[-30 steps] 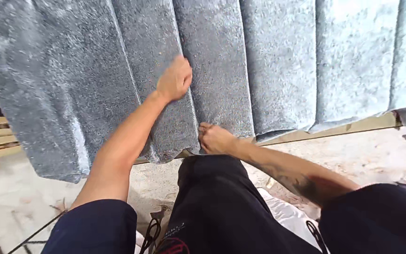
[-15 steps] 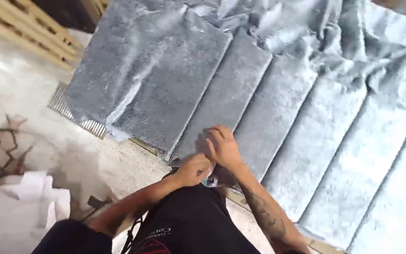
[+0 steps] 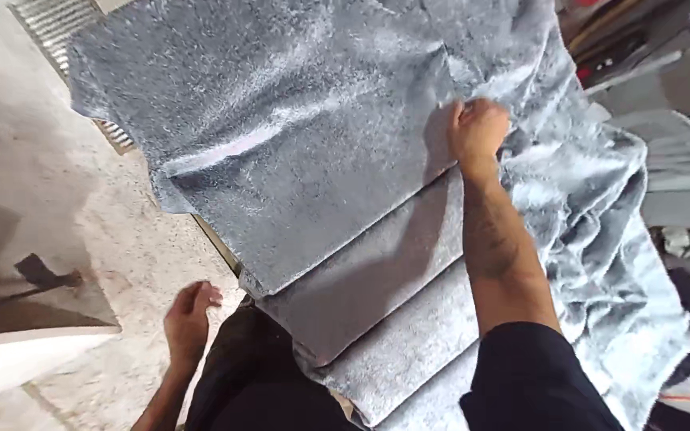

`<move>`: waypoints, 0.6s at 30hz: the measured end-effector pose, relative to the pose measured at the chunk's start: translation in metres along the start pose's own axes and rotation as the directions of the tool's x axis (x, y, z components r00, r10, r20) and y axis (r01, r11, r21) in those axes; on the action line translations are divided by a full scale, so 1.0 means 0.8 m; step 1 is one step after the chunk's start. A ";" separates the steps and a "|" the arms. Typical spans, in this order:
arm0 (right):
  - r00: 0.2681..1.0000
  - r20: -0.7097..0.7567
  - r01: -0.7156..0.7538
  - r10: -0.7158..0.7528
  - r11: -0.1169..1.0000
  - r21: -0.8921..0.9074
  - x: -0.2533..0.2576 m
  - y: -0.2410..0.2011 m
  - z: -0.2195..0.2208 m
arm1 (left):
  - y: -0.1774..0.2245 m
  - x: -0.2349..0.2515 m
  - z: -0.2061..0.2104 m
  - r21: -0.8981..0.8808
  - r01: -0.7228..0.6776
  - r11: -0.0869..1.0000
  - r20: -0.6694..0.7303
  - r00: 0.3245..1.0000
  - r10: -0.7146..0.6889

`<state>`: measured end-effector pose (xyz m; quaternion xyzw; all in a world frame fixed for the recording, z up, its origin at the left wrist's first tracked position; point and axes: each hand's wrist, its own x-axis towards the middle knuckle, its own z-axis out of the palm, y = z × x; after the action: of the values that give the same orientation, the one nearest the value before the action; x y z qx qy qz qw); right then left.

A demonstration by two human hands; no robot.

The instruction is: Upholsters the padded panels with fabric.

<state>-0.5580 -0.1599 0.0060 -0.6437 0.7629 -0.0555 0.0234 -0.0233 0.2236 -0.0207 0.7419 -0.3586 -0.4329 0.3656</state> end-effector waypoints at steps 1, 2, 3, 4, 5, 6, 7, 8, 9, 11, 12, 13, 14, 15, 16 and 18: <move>0.999 -0.017 0.034 -0.033 0.993 0.117 0.039 -0.020 0.010 | 0.024 0.035 0.004 -0.068 -0.032 0.997 -0.039 0.999 0.029; 0.999 0.014 0.037 -0.041 0.972 0.232 0.075 -0.041 0.024 | 0.048 0.072 0.010 -0.117 -0.032 0.993 -0.055 0.998 0.026; 0.997 0.075 -0.016 -0.007 0.955 0.295 0.104 -0.060 0.041 | 0.069 0.106 0.018 -0.137 -0.009 0.990 -0.060 0.998 0.001; 0.989 0.134 -0.097 0.058 0.948 0.302 0.128 -0.073 0.059 | 0.087 0.137 0.027 -0.133 0.024 0.991 -0.064 0.997 -0.033; 0.979 0.154 -0.171 0.131 0.941 0.293 0.149 -0.086 0.070 | 0.103 0.167 0.034 -0.120 0.054 0.991 -0.085 0.994 -0.065; 0.973 0.141 -0.216 0.182 0.932 0.292 0.165 -0.099 0.076 | 0.111 0.193 0.040 -0.103 0.062 0.993 -0.133 0.988 -0.075; 0.971 0.106 -0.234 0.212 0.931 0.280 0.172 -0.110 0.078 | 0.112 0.212 0.042 -0.086 0.053 0.995 -0.177 0.982 -0.068; 0.974 0.042 -0.227 0.224 0.931 0.287 0.175 -0.116 0.081 | 0.108 0.226 0.040 -0.070 0.037 0.997 -0.209 0.977 -0.051; 0.976 -0.042 -0.189 0.212 0.931 0.311 0.174 -0.119 0.083 | 0.104 0.233 0.036 -0.044 0.017 0.999 -0.228 0.973 -0.026; 0.970 -0.184 -0.070 0.158 0.908 0.413 0.164 -0.109 0.088 | 0.099 0.233 0.032 0.043 -0.016 0.999 -0.222 0.975 0.025; 0.962 -0.240 0.010 0.132 0.859 0.512 0.162 -0.099 0.092 | 0.099 0.229 0.035 0.067 -0.013 0.998 -0.208 0.978 0.026; 0.957 -0.266 0.084 0.116 0.766 0.637 0.162 -0.090 0.096 | 0.098 0.222 0.038 0.081 -0.005 0.997 -0.196 0.980 0.020; 0.959 -0.254 0.116 0.128 0.639 0.761 0.161 -0.082 0.099 | 0.096 0.213 0.042 0.087 -0.008 0.996 -0.183 0.983 0.024; 0.964 -0.217 0.106 0.154 0.527 0.843 0.158 -0.077 0.099 | 0.091 0.202 0.043 0.087 -0.029 0.996 -0.160 0.986 0.043; 0.967 -0.182 0.085 0.181 0.440 0.894 0.156 -0.076 0.097 | 0.084 0.193 0.042 0.082 -0.075 0.994 -0.122 0.989 0.085; 0.954 -0.147 0.071 0.261 0.279 0.958 0.148 -0.078 0.092 | 0.061 0.175 0.031 0.089 -0.193 0.977 -0.026 0.980 0.196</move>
<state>-0.5092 -0.2906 -0.0553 -0.4394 0.6096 -0.5875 0.3003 -0.0049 0.0754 -0.0412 0.7255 -0.4415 -0.3663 0.3801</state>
